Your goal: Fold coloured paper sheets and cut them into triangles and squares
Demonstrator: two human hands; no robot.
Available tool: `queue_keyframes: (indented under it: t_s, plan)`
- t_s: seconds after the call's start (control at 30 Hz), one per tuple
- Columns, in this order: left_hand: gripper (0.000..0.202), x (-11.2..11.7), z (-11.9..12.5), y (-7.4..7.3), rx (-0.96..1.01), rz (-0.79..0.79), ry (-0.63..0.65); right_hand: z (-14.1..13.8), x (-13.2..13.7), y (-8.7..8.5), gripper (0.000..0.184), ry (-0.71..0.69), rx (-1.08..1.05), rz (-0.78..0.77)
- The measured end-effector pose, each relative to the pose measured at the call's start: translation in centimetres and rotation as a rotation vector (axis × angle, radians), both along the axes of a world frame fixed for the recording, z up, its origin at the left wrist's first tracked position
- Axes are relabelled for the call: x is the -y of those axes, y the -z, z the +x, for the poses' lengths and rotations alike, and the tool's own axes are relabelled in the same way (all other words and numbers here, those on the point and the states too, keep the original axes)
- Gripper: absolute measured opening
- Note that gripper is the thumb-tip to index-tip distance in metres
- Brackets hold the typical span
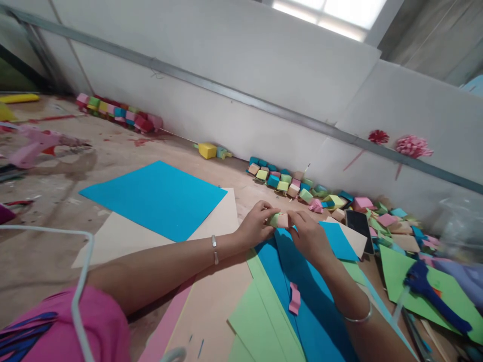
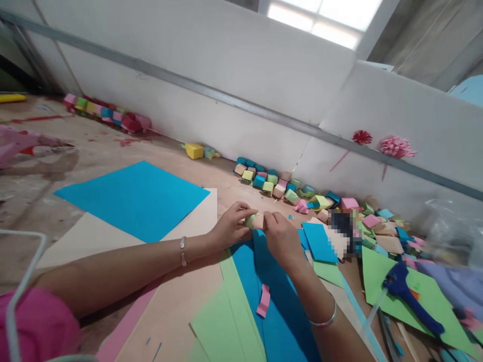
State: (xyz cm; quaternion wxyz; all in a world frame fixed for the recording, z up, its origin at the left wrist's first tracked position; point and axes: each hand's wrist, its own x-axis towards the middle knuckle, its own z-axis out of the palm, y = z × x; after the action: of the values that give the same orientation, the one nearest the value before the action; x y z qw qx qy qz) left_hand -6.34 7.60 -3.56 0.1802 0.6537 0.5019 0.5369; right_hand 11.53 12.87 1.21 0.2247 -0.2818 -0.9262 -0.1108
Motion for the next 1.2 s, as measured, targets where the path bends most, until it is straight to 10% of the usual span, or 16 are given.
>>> queue_keyframes:
  t_s: [0.23,0.6,0.93,1.2]
  plan:
    - [0.051,0.0,0.0,-0.4,-0.089,0.040,-0.040,-0.2,-0.1,0.7,0.022,0.014,-0.025,0.120]
    - [0.060,0.5,0.2,-1.2,0.196,-0.163,-0.048,-1.1,0.9,1.9,0.047,-0.005,-0.008,0.132]
    - [0.062,0.1,0.6,-0.9,0.505,-0.350,0.116,-0.9,1.2,2.1,0.029,0.041,-0.045,0.066]
    - [0.058,0.0,0.0,-1.2,0.605,-0.335,0.091,-1.4,1.2,2.2,0.022,-0.081,-0.592,-0.427]
